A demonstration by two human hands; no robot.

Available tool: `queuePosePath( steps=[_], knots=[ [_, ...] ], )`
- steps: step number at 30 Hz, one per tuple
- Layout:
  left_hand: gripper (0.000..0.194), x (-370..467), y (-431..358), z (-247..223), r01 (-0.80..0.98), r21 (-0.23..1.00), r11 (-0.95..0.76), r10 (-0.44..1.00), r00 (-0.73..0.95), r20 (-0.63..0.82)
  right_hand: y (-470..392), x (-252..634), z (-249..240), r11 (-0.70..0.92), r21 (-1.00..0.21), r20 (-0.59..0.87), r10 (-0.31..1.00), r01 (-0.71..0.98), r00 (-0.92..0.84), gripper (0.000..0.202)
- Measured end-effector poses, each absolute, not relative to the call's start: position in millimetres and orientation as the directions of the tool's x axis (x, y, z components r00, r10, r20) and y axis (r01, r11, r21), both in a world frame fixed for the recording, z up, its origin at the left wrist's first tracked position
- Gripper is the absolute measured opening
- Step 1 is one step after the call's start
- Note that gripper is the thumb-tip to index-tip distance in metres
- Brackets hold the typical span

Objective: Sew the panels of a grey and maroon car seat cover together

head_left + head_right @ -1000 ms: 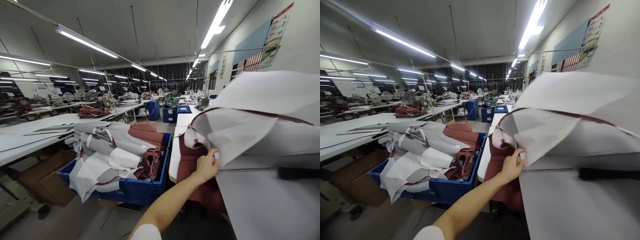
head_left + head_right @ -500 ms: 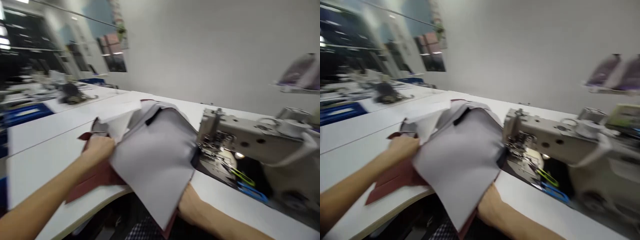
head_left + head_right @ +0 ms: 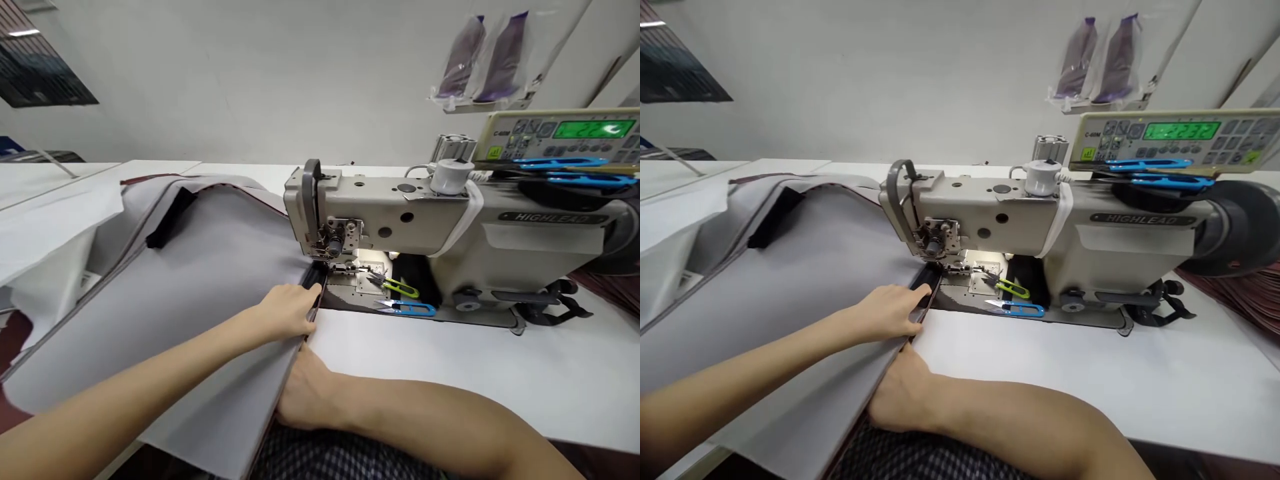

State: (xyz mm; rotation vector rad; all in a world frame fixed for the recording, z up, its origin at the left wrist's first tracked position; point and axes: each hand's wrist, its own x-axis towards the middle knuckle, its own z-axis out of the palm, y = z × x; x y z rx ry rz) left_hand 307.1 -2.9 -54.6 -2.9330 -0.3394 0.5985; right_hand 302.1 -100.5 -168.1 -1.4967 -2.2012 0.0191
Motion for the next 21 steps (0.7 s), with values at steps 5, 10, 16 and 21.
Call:
queuePosePath(
  steps=[5,10,16,21],
  knots=[
    [0.031,299,-4,-54,0.176,-0.195,-0.965,0.245,0.869,-0.429,-105,300,-161,0.382,-0.299,0.315,0.905,0.874,-0.288,0.013],
    [0.04,296,-8,-57,0.133,-0.175,-0.976,0.205,0.838,-0.507,-106,301,-161,0.379,-0.317,0.299,0.91,0.869,-0.288,0.016],
    [0.052,298,3,-50,0.309,0.038,-0.95,0.245,0.818,-0.52,-109,300,-166,0.366,-0.271,0.398,0.885,0.89,-0.242,0.025],
    [0.05,296,6,-56,0.322,0.097,-0.942,0.234,0.835,-0.498,-109,300,-167,0.357,-0.294,0.381,0.894,0.887,-0.234,0.022]
  ],
)
